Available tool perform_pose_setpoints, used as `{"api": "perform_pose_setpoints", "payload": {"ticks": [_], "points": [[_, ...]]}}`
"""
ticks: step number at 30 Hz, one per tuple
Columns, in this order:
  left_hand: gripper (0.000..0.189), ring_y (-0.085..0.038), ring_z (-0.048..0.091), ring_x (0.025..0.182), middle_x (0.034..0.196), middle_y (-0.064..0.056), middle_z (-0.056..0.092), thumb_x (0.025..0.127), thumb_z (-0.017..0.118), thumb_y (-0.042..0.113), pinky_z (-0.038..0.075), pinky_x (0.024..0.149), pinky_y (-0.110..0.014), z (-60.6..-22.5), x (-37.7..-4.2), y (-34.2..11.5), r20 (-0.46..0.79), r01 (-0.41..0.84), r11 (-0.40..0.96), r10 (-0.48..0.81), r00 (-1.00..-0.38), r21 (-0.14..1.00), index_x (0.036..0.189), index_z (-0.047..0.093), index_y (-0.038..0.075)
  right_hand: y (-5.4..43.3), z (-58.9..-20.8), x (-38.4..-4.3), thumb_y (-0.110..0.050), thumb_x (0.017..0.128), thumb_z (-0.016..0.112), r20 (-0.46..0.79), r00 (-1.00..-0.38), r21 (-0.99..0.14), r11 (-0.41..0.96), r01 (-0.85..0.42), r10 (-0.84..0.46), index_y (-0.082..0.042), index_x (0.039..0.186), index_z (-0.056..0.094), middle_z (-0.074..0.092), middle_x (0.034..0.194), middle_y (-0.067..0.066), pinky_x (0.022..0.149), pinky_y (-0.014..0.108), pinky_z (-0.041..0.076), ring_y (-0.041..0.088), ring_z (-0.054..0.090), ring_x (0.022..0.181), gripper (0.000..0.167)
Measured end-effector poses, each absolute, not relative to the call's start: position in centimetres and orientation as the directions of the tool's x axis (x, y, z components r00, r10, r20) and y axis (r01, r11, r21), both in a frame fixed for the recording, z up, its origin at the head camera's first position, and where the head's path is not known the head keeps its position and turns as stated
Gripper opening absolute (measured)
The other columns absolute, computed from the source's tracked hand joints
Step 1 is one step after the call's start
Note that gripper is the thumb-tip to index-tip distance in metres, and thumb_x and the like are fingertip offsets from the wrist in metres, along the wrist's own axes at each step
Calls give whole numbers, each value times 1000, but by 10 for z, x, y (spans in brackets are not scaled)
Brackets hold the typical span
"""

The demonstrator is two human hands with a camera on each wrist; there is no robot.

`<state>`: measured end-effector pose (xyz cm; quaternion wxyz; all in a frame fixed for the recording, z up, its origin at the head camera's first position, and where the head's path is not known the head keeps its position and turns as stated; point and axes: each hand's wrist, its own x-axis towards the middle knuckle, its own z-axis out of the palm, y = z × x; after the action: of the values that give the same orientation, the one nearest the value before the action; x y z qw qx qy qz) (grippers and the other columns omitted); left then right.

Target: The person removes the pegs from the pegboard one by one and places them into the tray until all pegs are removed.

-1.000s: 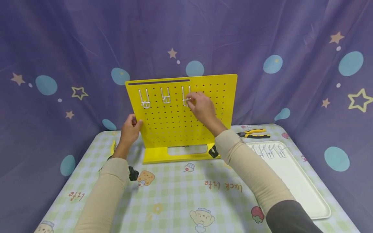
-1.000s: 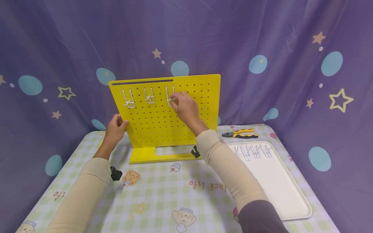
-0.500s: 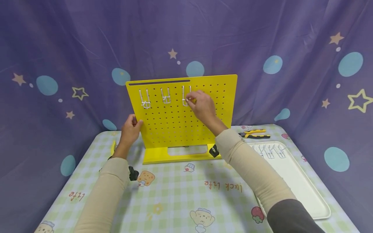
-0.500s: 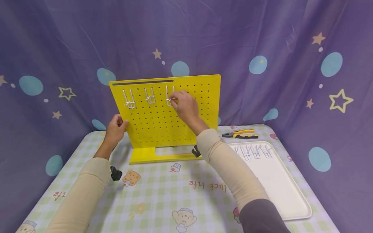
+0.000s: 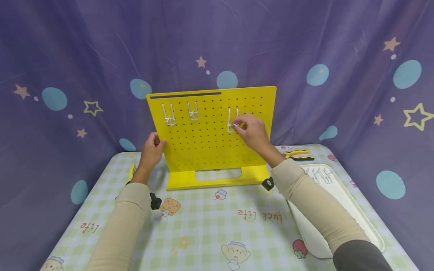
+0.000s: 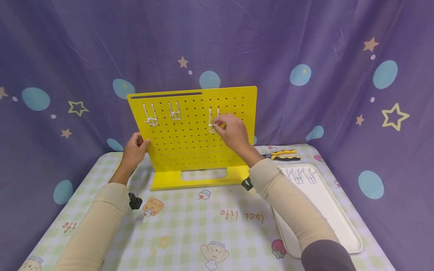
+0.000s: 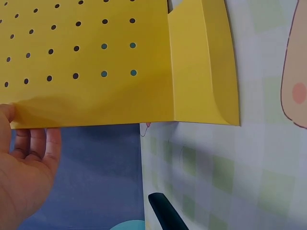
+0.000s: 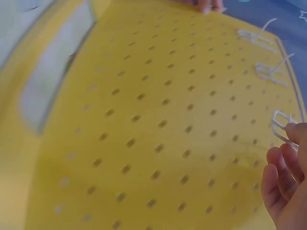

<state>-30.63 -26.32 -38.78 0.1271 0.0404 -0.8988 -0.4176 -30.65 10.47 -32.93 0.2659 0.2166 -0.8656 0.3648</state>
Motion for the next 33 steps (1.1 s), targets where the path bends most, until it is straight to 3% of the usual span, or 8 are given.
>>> {"api": "perform_pose_setpoints", "payload": {"ticks": [11,18,26,33], "points": [[36,-30,53,96,110,-13,53,107,49,34,44,82,-37,-388,-308,-264,171,18,646,-174,-970,763,132,45,10,177,-367,-279,-20,93,76,503,-827,-503,693,-517,-252,-12,99,77,75,102,8,70,42,58,24,70,76,10],[37,-28,52,95,110,-13,53,107,48,36,44,81,-36,-390,-309,-267,182,38,642,-160,-970,765,133,45,9,221,-388,-257,-20,93,76,398,-869,-508,719,-474,-292,-14,102,77,76,103,6,69,37,56,22,71,78,11],[36,-28,53,97,112,-13,54,107,48,34,45,82,-35,-393,-306,-265,149,6,639,-171,-974,769,133,45,10,272,-422,-222,-17,91,76,224,-910,-544,730,-414,-349,-17,98,77,76,91,-4,64,26,52,8,66,74,6],[36,-30,53,96,111,-14,54,107,48,35,44,82,-37,-391,-311,-265,164,15,642,-173,-971,766,133,45,10,301,-441,-207,-15,88,79,192,-920,-548,740,-390,-342,-22,89,75,72,79,-11,61,23,48,-2,60,70,8]]}}
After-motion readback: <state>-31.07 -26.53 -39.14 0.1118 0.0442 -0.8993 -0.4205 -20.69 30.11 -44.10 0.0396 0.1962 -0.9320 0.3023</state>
